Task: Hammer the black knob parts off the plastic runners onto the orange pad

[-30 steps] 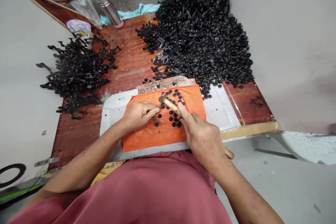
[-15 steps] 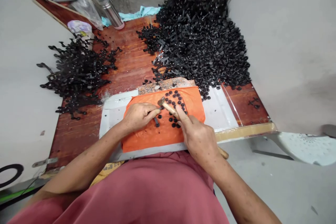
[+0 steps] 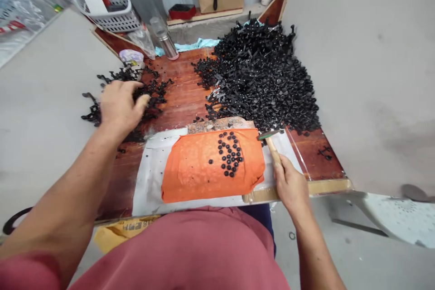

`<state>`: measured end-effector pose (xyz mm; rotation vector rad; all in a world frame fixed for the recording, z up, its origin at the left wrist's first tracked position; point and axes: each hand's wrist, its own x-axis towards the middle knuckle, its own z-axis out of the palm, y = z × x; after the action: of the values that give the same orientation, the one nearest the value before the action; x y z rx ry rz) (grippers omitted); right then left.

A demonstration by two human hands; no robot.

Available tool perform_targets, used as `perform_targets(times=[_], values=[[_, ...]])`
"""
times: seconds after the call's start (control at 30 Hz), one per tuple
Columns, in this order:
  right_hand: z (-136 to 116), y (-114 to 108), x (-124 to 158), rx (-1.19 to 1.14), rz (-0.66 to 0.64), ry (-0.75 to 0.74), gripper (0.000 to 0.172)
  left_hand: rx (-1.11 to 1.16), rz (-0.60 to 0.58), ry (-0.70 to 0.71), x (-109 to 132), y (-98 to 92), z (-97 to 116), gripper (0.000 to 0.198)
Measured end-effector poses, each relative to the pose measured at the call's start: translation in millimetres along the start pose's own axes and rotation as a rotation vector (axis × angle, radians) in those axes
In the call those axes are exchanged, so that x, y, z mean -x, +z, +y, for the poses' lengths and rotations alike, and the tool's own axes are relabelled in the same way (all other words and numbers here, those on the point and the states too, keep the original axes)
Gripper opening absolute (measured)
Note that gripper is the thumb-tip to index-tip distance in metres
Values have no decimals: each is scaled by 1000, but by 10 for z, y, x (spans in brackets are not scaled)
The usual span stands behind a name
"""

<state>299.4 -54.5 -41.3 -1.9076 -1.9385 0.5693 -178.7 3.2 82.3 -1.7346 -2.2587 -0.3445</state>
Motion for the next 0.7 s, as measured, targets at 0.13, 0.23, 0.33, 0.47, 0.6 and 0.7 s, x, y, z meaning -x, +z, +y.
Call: perform_targets(times=[0.13, 0.23, 0.33, 0.47, 0.6, 0.7], values=[[-139, -42, -155, 292, -55, 43, 33, 309, -334, 476, 195, 423, 674, 25], [-201, -99, -300, 379, -53, -51, 36, 360, -444, 570, 324, 759, 1138, 25], [-299, -165, -423, 555, 92, -133, 39, 337, -447, 546, 317, 936, 1333, 25], [-664, -162, -683, 478, 156, -441, 33, 347, -493, 486, 227, 931, 1310, 25], [-1178, 41, -1115, 310, -127, -699, 41, 525, -518, 405, 315, 771, 1167, 22], [-1426, 225, -1411, 311, -312, -717, 37, 662, -648, 379, 548, 651, 1075, 18]])
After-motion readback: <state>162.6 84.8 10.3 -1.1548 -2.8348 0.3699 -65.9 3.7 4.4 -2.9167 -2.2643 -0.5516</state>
